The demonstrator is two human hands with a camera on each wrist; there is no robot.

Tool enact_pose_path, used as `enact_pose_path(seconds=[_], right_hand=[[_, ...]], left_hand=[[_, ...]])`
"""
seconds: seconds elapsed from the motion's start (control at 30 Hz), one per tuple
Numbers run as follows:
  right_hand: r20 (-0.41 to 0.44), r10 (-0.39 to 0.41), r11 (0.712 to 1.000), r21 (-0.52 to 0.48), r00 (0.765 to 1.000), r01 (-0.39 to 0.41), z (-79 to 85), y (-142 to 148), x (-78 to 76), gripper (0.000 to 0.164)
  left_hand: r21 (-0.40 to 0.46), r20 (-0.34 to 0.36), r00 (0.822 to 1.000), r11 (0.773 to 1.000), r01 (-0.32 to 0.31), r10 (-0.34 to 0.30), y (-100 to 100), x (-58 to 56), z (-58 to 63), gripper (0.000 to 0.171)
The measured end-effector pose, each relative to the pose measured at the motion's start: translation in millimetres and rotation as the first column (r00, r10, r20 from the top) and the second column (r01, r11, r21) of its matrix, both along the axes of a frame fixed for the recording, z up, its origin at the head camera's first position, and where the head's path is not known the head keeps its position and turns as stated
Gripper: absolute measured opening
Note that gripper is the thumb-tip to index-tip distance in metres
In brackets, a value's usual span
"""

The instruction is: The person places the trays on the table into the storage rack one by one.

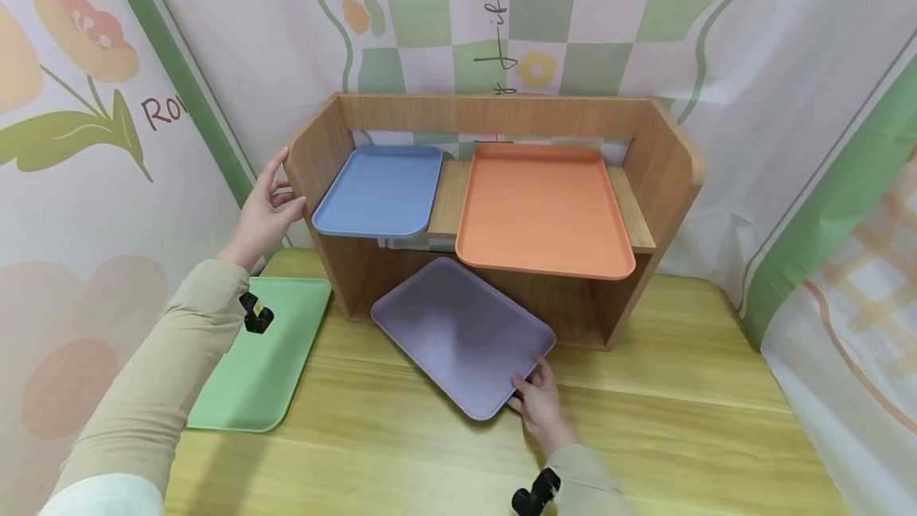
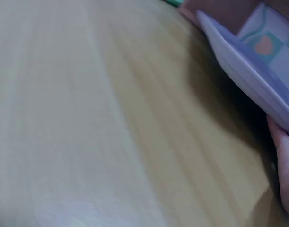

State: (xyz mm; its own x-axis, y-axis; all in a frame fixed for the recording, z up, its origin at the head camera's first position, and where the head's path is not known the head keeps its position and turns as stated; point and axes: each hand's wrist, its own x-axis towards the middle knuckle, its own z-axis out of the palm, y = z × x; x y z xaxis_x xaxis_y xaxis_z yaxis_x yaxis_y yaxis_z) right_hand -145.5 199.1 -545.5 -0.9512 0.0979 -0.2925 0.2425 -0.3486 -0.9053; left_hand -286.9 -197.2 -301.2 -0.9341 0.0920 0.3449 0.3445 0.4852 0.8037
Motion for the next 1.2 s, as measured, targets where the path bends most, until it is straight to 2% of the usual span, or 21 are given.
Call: enact_pose_path(seconds=[0.1, 0.37, 0.47, 0.97, 1.2], right_hand=[[0.01, 0.012, 1.0, 0.023, 1.0, -0.013, -2.2, -6.6, -0.7, 0.059], [0.015, 0.113, 0.992, 0.051, 0.993, -0.114, 1.7, -10.2, -2.2, 0.064], [0.007, 0.114, 0.992, 0.046, 0.993, -0.114, 3.7, -15.7, -1.5, 0.064], [0.006, 0.023, 0.999, -0.036, 1.0, -0.023, 11.3, -67.8, -9.9, 0.068], [0.008, -0.04, 0.998, -0.052, 0.999, 0.041, 8.6, -89.1, -11.9, 0.069]], left_hand=[[0.004, 0.004, 1.0, 1.0, -0.001, 0.001, -0.1, -0.1, -0.3, 0.079], [0.013, -0.006, 1.0, 1.0, 0.006, -0.005, 0.6, -0.8, 1.9, 0.079], [0.016, -0.006, 1.0, 1.0, 0.01, -0.01, 1.0, -0.3, 2.2, 0.079], [0.024, 0.016, 1.0, 1.0, -0.007, 0.006, 1.7, -0.5, 0.0, 0.08], [0.021, 0.006, 1.0, 1.0, -0.008, 0.008, 0.0, -1.8, -1.0, 0.08]])
